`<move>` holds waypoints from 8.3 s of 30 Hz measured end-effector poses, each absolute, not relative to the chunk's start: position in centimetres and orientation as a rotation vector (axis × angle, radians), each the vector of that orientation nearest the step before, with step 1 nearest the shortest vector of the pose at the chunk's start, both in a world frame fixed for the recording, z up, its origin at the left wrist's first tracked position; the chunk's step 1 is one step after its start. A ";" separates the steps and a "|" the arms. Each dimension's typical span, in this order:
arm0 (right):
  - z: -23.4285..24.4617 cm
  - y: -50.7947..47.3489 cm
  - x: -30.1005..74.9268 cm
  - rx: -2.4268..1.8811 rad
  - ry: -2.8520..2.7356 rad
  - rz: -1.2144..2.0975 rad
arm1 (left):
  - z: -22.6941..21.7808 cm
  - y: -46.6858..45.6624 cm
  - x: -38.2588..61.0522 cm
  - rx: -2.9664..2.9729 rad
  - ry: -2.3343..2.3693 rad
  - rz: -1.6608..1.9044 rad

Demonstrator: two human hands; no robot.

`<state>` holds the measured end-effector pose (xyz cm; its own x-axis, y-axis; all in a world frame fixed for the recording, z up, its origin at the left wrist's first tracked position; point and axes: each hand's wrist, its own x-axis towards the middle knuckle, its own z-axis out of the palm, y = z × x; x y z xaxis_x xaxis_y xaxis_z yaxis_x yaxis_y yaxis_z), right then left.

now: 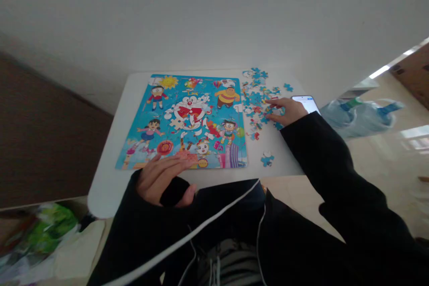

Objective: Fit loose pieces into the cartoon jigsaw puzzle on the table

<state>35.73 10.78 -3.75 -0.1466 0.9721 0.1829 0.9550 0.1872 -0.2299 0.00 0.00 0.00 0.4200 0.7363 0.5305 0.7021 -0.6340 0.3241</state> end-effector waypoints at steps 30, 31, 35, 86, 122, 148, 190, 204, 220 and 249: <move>-3.0 10.1 23.4 -1.244 -1.806 1.464 | -8.1 1.3 1.9 2.788 1.291 0.968; -3.1 10.1 23.4 -1.245 -1.817 1.458 | -8.1 1.4 2.0 2.794 1.281 0.982; -3.1 9.9 23.4 -1.236 -1.883 1.379 | -8.0 1.5 2.6 2.814 1.228 1.030; -3.5 8.2 25.0 -1.245 -2.505 0.690 | -7.9 1.0 4.3 2.718 1.236 0.993; -3.3 9.2 38.4 -1.891 -2.426 -0.018 | -8.7 2.2 4.5 2.785 1.195 1.088; -3.4 9.5 34.6 -1.764 -2.447 0.043 | -8.4 1.7 5.7 2.789 1.246 1.077; -1.6 9.9 33.9 -1.958 -2.330 0.316 | -7.8 -0.7 -2.3 2.694 1.544 0.963; -3.2 7.0 22.8 -0.862 -2.682 0.197 | -8.3 -0.1 0.5 2.606 1.507 1.051; -4.4 6.3 23.1 -1.025 -2.524 0.245 | -8.3 0.2 0.3 2.627 1.450 1.052; -4.1 6.1 23.0 -1.156 -2.368 0.417 | -8.0 0.2 0.6 2.608 1.392 1.015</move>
